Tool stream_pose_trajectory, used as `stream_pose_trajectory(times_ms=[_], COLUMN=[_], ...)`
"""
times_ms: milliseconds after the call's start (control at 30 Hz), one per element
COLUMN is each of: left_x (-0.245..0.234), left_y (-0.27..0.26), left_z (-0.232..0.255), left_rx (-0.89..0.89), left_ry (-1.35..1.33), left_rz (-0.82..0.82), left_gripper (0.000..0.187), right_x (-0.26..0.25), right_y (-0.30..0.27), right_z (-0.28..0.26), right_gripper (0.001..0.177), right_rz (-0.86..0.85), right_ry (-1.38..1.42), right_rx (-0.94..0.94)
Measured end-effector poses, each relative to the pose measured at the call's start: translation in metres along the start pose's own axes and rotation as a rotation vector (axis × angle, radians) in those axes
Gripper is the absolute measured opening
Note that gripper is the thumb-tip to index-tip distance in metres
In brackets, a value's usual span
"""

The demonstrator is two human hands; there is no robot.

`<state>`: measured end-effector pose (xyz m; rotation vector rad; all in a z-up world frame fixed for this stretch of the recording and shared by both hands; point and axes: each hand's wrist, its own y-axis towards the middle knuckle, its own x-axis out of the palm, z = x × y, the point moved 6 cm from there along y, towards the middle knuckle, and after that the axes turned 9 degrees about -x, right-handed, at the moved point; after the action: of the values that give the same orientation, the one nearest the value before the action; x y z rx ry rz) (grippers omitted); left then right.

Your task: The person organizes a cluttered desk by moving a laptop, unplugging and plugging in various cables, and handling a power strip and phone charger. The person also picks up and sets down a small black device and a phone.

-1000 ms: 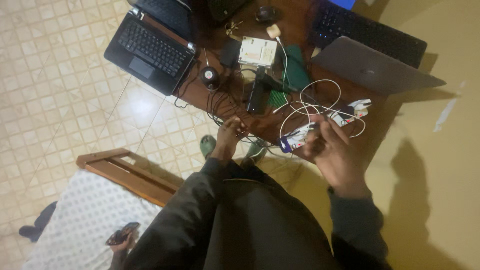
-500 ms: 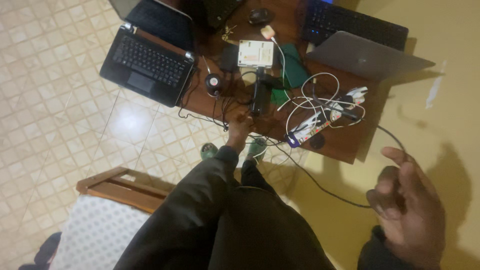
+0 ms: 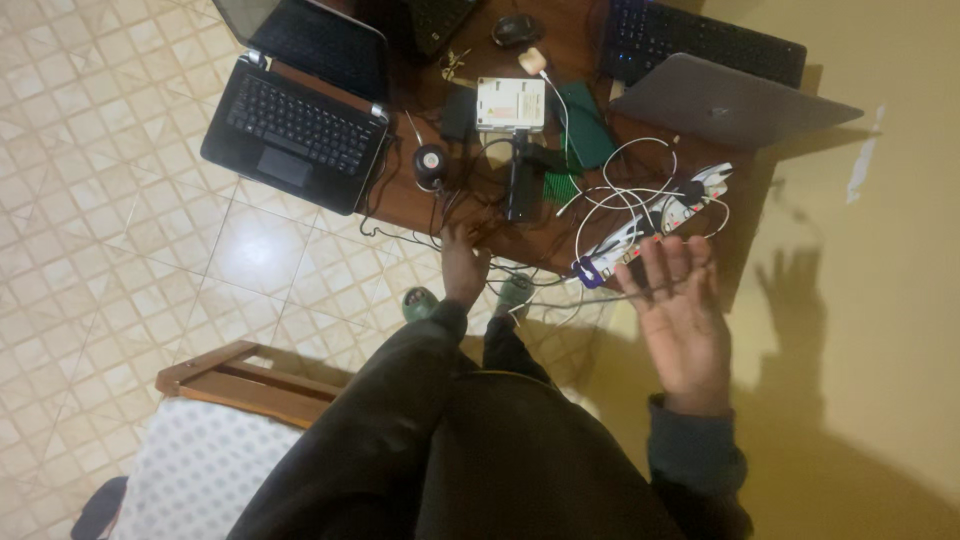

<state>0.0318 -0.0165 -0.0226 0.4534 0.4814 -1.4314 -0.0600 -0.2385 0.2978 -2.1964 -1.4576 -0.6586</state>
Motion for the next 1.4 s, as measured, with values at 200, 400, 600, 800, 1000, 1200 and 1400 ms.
stream_pose_trajectory(times_ms=[200,400,600,800,1000,1200,1400], left_x=[-0.009,-0.022,-0.032,-0.048,-0.008,0.027,0.036], left_y=[0.029,0.042,0.054,0.067,0.063,0.045,0.049], left_z=[0.022,0.032,0.044,0.032,-0.036,-0.052,-0.051], left_rx=[-0.105,-0.131,-0.179,-0.047,-0.231,-0.396,-0.205], left_ry=[0.194,-0.18,-0.162,-0.097,-0.104,-0.457,-0.061], left_rz=[-0.209,-0.199,-0.204,-0.165,-0.307,-0.575,-0.583], left_gripper=[0.074,0.027,0.024,0.032,0.017,0.015,0.025], right_x=[-0.01,-0.062,-0.072,-0.075,-0.134,-0.172,-0.147], right_y=[0.016,0.043,0.062,0.078,0.089,0.064,0.052], right_z=[0.006,0.047,0.103,0.029,0.022,0.142,0.153], right_gripper=[0.027,0.023,0.026,0.027,0.022,0.01,0.016], right_rz=[-0.12,-0.024,0.16,0.295,0.349,0.466,0.147], right_ry=[-0.047,-0.339,-0.508,-0.187,0.355,0.265,-0.626], right_rx=[-0.15,-0.096,-0.073,-0.418,-0.375,0.028,0.35])
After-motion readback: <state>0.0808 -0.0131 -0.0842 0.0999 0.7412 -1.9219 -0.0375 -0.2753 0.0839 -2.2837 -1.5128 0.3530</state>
